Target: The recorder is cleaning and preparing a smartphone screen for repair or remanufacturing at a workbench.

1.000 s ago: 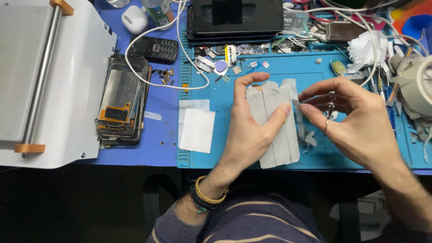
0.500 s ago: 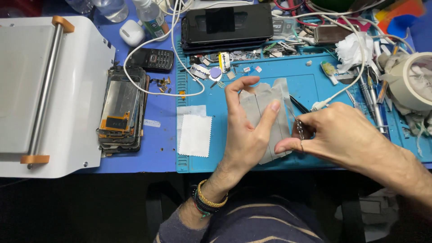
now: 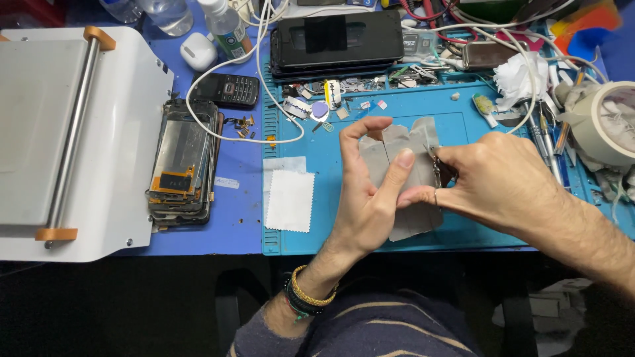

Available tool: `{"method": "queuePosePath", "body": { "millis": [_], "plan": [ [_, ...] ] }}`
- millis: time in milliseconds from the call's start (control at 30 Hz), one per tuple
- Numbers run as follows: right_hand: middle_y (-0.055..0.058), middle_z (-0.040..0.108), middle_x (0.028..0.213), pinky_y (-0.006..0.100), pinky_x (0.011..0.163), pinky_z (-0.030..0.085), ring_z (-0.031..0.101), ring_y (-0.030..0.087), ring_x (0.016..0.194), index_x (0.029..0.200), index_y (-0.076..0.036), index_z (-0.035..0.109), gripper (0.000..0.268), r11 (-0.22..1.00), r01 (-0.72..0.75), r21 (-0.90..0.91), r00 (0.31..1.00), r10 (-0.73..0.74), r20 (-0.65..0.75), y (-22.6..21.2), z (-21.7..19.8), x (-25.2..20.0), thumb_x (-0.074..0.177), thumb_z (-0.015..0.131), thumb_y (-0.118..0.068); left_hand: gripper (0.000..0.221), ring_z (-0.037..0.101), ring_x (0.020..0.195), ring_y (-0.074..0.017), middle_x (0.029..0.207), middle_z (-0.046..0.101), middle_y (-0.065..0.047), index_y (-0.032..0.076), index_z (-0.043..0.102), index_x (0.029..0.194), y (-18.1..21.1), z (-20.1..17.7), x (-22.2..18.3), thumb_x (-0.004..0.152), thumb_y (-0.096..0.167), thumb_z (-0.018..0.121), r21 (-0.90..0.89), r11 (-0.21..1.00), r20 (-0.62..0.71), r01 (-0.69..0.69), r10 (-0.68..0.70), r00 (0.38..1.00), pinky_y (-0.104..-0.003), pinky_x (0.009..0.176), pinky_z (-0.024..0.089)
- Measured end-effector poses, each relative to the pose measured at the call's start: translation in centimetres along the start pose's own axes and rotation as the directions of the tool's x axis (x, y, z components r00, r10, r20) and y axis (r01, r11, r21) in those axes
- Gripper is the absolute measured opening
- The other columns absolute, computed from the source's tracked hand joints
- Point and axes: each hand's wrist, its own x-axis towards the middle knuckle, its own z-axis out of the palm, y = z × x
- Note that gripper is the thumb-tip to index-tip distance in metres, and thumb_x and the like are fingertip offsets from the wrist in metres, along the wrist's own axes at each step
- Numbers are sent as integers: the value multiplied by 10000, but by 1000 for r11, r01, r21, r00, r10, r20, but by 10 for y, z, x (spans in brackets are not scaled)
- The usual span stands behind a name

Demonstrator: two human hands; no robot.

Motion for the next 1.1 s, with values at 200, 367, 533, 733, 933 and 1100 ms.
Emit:
{"method": "queuePosePath", "body": {
  "millis": [200,367,533,733,933,1100],
  "plan": [
    [112,617,445,471,471,537,667,350,461,773,-85,732,710,999,-8,-49,999,6,-35,5,1,1,659,746,-786,446,412,1291,-183,1325,437,-116,-27,387,1452,-6,0,-2,1099,178,564,-8,1000,67,-13,14,998,-335,1262,287],
    [119,607,439,471,479,531,663,348,468,738,-84,723,711,993,-13,-118,1000,12,-12,6,-2,-1,660,743,-790,457,409,1320,-184,1341,424,-114,-28,360,1460,-4,0,-3,1109,185,560,-7,1000,80,-19,19,997,-330,1262,296],
    [119,600,436,476,477,518,646,361,463,750,-79,714,685,996,-9,-88,999,6,-31,7,-2,-6,686,736,-761,463,415,1286,-174,1322,425,-111,-25,352,1463,-5,0,-3,1115,192,567,2,1000,78,-22,22,997,-327,1260,301],
    [107,606,455,465,480,519,650,342,478,715,-77,703,629,997,-20,-80,1000,18,-17,12,4,-9,748,732,-704,425,431,1268,-171,1305,431,-106,-26,364,1423,-5,-1,-4,1114,169,580,22,999,70,-43,42,997,-329,1257,321],
    [138,599,430,459,466,529,661,331,448,752,-52,730,754,997,1,-81,998,-6,-58,8,1,-4,630,762,-795,471,421,1268,-166,1321,428,-99,-7,355,1476,-3,1,-4,1111,191,578,-70,997,121,-13,21,992,-320,1229,341],
    [148,588,424,462,474,534,658,348,456,686,-51,724,799,993,3,-117,997,-12,-78,5,-5,-4,589,749,-844,428,421,1277,-167,1329,428,-101,-13,362,1429,-2,-1,-6,1117,175,586,-39,999,119,-19,23,993,-326,1248,332]
  ]
}}
